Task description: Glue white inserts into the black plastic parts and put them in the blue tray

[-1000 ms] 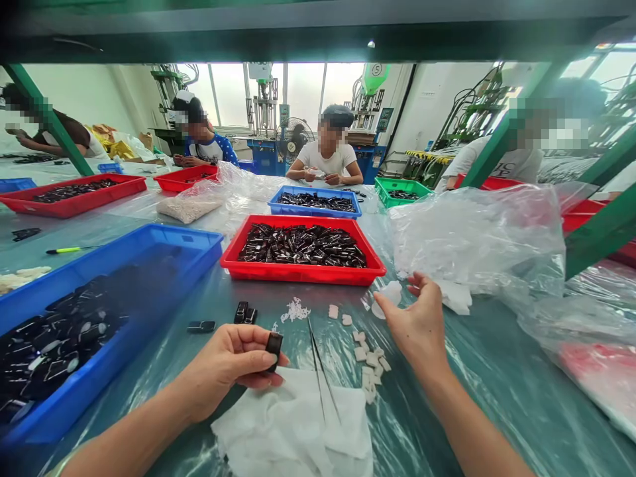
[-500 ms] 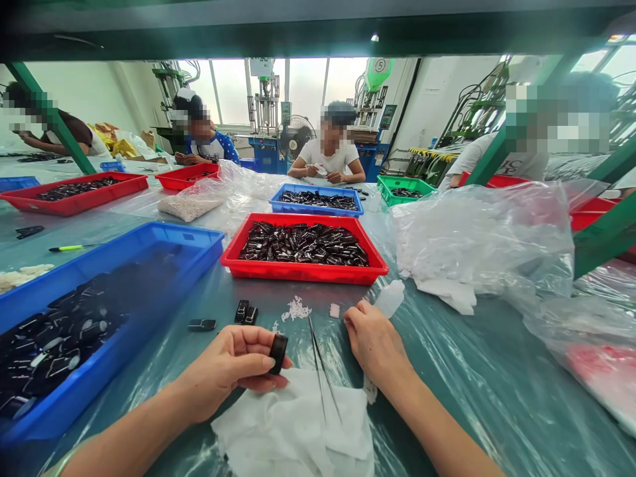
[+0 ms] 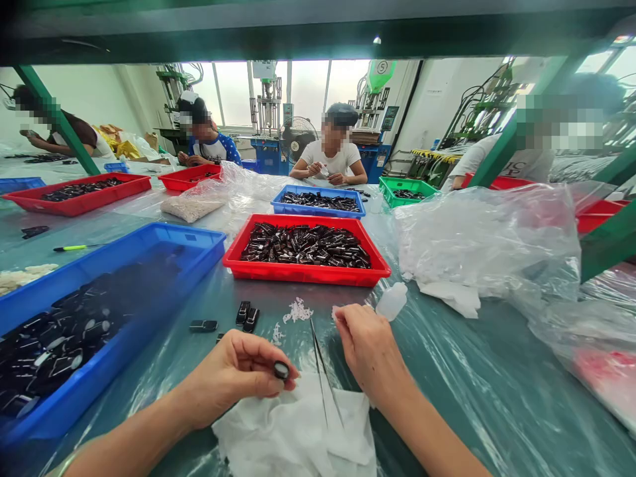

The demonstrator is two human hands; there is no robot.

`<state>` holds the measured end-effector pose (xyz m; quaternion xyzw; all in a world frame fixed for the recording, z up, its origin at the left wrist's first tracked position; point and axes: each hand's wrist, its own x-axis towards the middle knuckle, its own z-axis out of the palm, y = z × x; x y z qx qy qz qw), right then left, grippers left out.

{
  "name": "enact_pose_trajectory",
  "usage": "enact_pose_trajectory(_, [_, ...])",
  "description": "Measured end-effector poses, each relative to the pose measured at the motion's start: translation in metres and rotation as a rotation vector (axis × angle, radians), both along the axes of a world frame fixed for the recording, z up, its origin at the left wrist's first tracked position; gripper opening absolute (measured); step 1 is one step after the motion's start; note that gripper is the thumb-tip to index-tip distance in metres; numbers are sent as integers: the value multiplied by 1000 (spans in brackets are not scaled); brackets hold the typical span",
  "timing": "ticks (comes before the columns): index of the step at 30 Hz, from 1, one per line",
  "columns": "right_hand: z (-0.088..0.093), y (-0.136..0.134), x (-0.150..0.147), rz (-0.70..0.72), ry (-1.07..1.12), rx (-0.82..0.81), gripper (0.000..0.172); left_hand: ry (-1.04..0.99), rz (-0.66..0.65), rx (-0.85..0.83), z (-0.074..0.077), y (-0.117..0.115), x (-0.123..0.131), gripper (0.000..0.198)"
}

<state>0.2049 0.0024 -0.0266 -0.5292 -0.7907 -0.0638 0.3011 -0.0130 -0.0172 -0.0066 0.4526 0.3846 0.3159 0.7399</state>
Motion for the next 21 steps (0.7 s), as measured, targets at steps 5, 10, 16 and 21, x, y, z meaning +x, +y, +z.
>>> enact_pose_trajectory(5, [25,-25,-24,221,206,-75,16,0,-50,117,-2,-2,0,17])
enact_pose_trajectory(10, [33,-43,-37,390,606,-254,11,-19,-37,117,-3,-3,0,17])
enact_pose_trajectory(16, [33,-45,-45,498,616,-165,22,-30,-50,72,2,-3,2,22])
enact_pose_trajectory(21, [30,-45,-48,483,575,-86,28,-54,-52,31,2,-2,3,21])
